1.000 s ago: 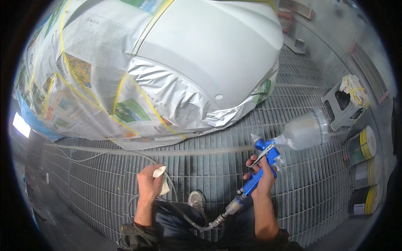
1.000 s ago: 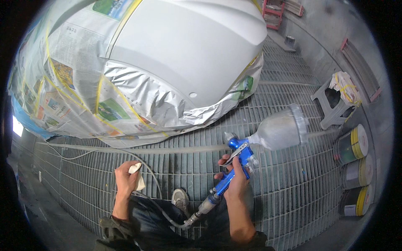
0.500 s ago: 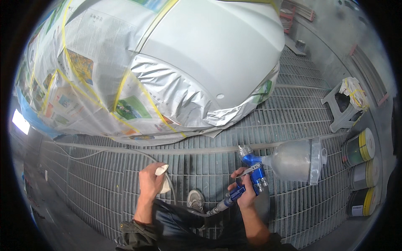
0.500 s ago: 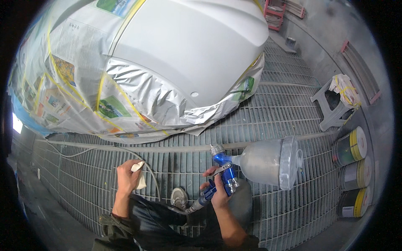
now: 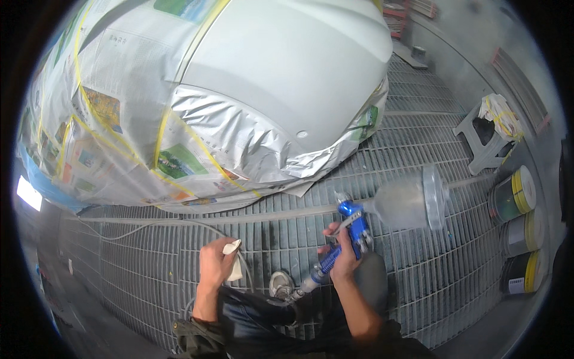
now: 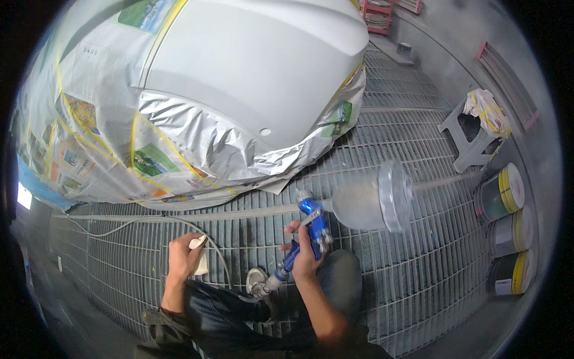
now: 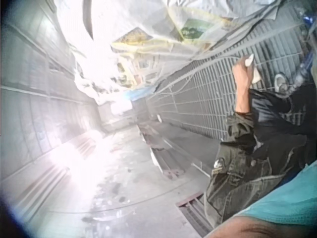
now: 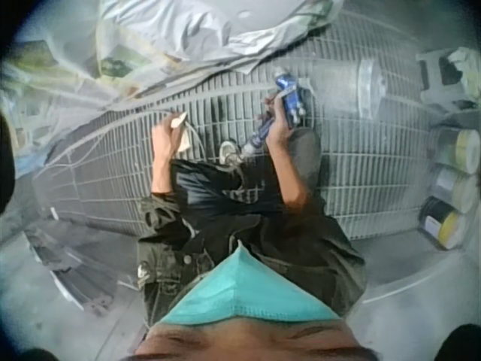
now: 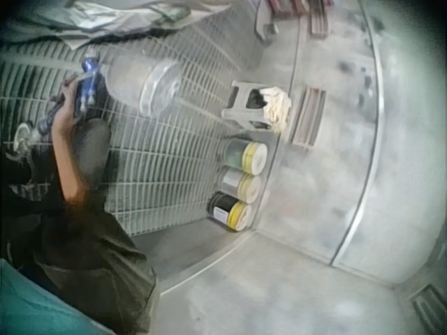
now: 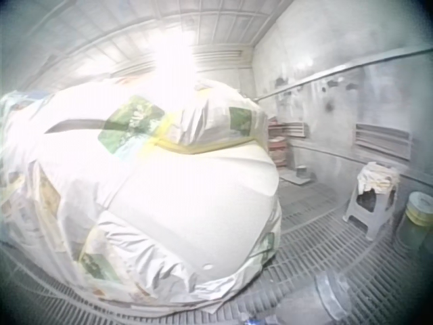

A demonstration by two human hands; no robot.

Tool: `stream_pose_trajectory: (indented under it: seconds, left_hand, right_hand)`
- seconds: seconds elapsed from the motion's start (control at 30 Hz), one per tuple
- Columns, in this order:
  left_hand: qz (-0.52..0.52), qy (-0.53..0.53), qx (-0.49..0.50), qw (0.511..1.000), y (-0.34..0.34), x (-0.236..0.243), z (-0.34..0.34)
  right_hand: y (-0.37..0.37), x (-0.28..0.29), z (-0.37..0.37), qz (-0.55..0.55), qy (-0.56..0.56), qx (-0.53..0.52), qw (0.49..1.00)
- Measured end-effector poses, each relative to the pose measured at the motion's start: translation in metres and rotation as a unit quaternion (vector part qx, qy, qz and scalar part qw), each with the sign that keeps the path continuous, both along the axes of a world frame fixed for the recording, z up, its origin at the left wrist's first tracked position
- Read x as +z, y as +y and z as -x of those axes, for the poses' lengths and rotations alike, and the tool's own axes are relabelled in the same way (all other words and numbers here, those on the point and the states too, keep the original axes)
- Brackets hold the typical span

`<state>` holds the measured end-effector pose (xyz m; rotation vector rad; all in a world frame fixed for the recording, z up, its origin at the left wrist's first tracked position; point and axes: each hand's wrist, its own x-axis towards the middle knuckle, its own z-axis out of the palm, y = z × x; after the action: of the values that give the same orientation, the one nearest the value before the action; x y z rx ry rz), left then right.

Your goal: The person uses a spray gun to apply white paint to a car hood in a paint booth. The hood is masked with newspaper and tape. The person moves around the hood, spraying different sections and occasionally wiping the surface with a cloth.

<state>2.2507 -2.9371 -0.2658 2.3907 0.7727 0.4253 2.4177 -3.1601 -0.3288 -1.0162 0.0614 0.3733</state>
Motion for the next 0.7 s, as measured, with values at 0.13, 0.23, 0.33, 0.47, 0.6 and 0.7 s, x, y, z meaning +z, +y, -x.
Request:
stream_pose_trajectory:
  seconds: [0.13, 0.23, 0.33, 0.47, 0.6, 0.7]
  left_hand:
    - [-0.008, -0.001, 0.002, 1.000, 0.001, -0.002, 0.005]
    - [-0.004, -0.001, 0.003, 1.000, 0.000, 0.000, 0.003]
    - [-0.003, 0.000, 0.008, 1.000, 0.001, -0.001, 0.003]
    - [0.010, 0.002, 0.012, 1.000, 0.004, -0.003, 0.005]
    - [0.028, 0.000, 0.017, 0.999, 0.004, -0.001, 0.005]
    - [0.019, 0.003, 0.020, 1.000, 0.007, -0.006, 0.007]
  right_hand:
    - [0.019, 0.025, -0.020, -0.168, -0.033, 0.125, 0.977]
    - [0.029, 0.038, -0.032, -0.234, -0.038, 0.153, 0.959]
    - [0.029, 0.015, -0.043, -0.114, 0.022, 0.092, 0.989]
    - [0.030, -0.005, -0.038, 0.001, 0.099, -0.052, 0.994]
    - [0.025, -0.003, -0.023, -0.008, 0.095, -0.045, 0.994]
    - [0.017, 0.003, -0.004, -0.086, 0.031, 0.054, 0.994]
